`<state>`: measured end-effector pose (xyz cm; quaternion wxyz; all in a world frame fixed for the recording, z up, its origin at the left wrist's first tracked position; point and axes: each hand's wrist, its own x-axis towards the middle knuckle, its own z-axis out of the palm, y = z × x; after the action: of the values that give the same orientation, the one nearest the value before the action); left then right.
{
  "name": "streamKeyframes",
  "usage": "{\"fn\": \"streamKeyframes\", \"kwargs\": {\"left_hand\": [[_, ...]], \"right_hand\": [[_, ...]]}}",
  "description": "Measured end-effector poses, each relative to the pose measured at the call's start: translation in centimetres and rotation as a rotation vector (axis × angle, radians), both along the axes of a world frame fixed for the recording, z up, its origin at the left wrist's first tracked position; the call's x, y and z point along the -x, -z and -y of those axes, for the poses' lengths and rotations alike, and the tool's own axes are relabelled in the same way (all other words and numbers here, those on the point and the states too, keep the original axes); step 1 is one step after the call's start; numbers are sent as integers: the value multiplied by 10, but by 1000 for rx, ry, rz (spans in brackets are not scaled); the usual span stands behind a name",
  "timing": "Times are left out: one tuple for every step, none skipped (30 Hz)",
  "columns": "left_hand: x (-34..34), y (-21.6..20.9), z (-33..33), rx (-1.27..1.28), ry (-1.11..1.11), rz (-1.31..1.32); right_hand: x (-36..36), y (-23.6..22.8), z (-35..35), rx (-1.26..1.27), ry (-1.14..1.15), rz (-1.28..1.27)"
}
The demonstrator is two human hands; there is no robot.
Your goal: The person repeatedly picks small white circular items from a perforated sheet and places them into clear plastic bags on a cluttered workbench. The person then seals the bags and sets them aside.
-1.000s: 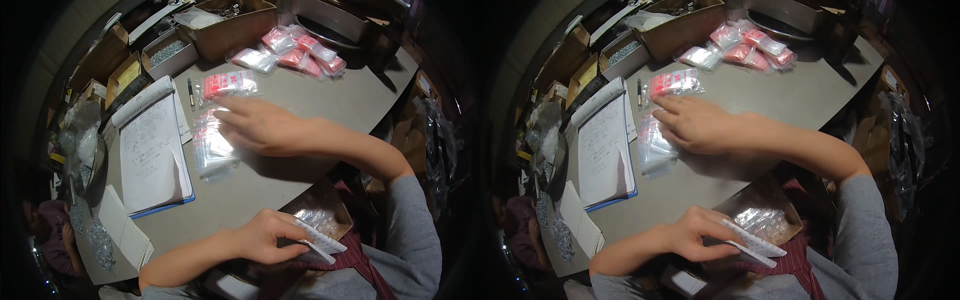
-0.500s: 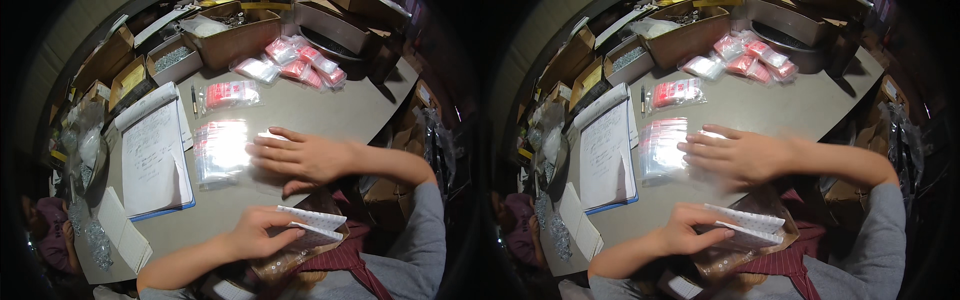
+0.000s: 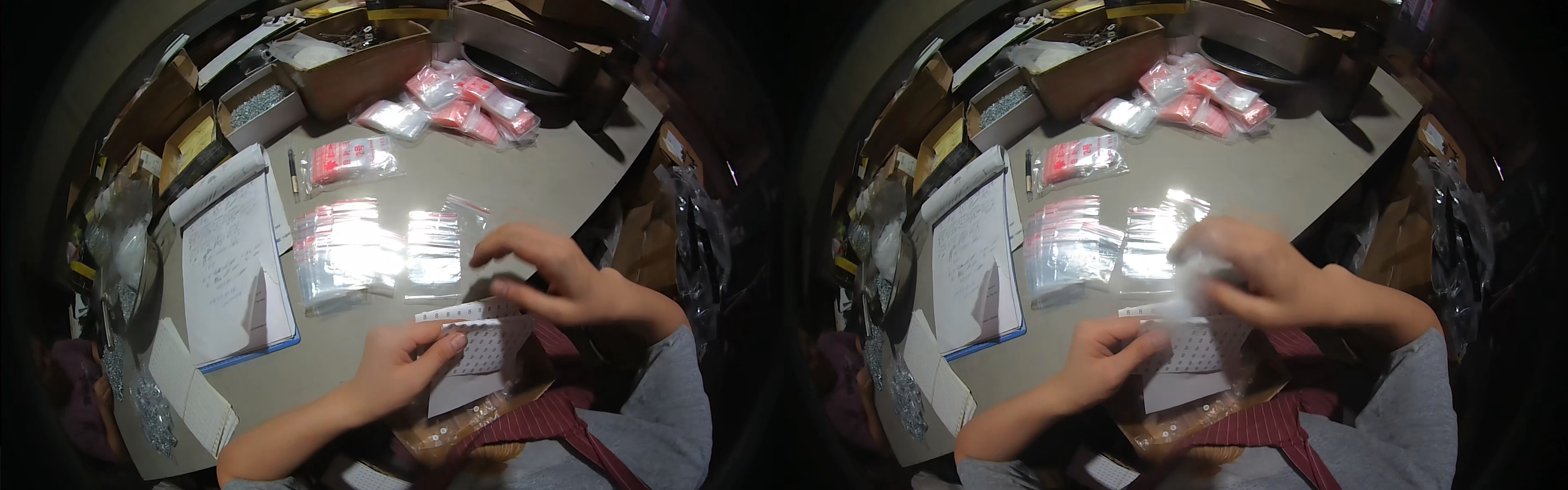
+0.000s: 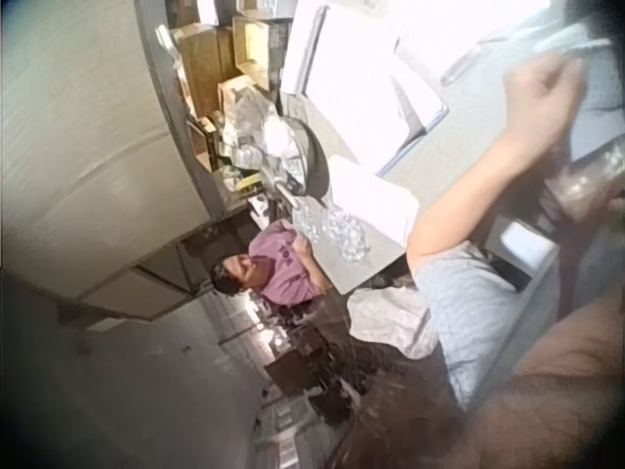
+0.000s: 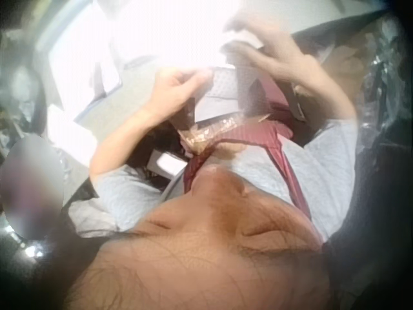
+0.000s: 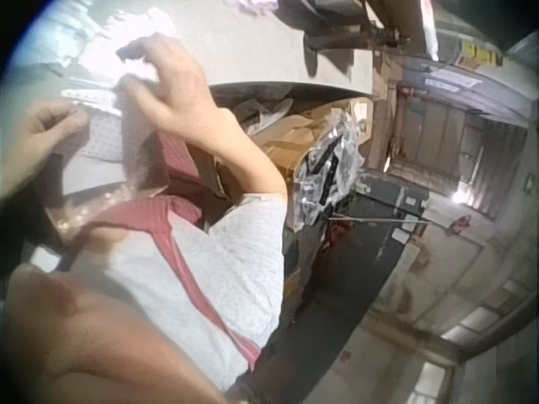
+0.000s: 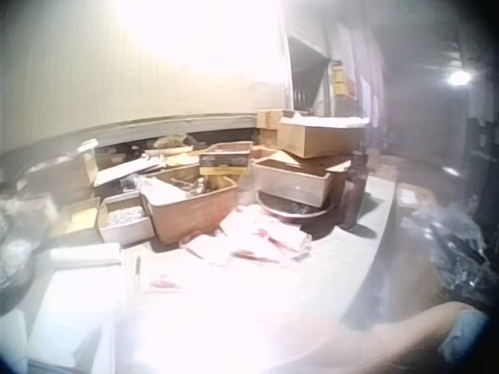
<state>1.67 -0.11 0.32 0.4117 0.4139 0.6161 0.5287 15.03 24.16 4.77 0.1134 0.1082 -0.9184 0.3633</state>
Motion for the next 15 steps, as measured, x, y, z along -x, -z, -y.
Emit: {"fn": "streamKeyframes", "kwargs": {"left_hand": [[-1, 1, 0, -21, -17, -15], [-1, 2, 0, -3, -18, -1], [-2, 1, 1, 9, -17, 12], [-1, 0, 2, 21, -17, 26], [-1, -1, 2, 43, -23, 47], [0, -3, 3, 65, -29, 67], [0, -5, 3, 86, -35, 88], [1, -5, 3, 78, -32, 95], [1, -5, 2, 70, -28, 103], [0, -7, 1, 60, -21, 106], [0, -6, 2, 54, -28, 109], [0, -3, 2, 47, -35, 113], [0, -1, 2, 41, -41, 116], [-1, -2, 2, 32, -53, 117], [-3, -4, 1, 22, -65, 117]], "right_hand": [[-2, 3, 7, 8, -40, -32], [-5, 5, 12, -32, -69, 55], [-7, 4, 19, -65, -93, 12], [-8, 3, 25, -98, -118, -30], [-7, 4, 30, -112, -89, -50], [-7, 3, 34, -126, -61, -69], [-7, 2, 37, -141, -33, -89], [-8, 0, 39, -164, -20, -95], [-10, -1, 41, -187, -7, -102], [-12, -4, 43, -212, 10, -113], [-12, -4, 46, -236, 29, -133], [-12, -3, 49, -259, 48, -154], [-12, -3, 52, -282, 67, -174], [-12, -1, 54, -314, 87, -194], [-12, 1, 56, -346, 106, -215]]}}
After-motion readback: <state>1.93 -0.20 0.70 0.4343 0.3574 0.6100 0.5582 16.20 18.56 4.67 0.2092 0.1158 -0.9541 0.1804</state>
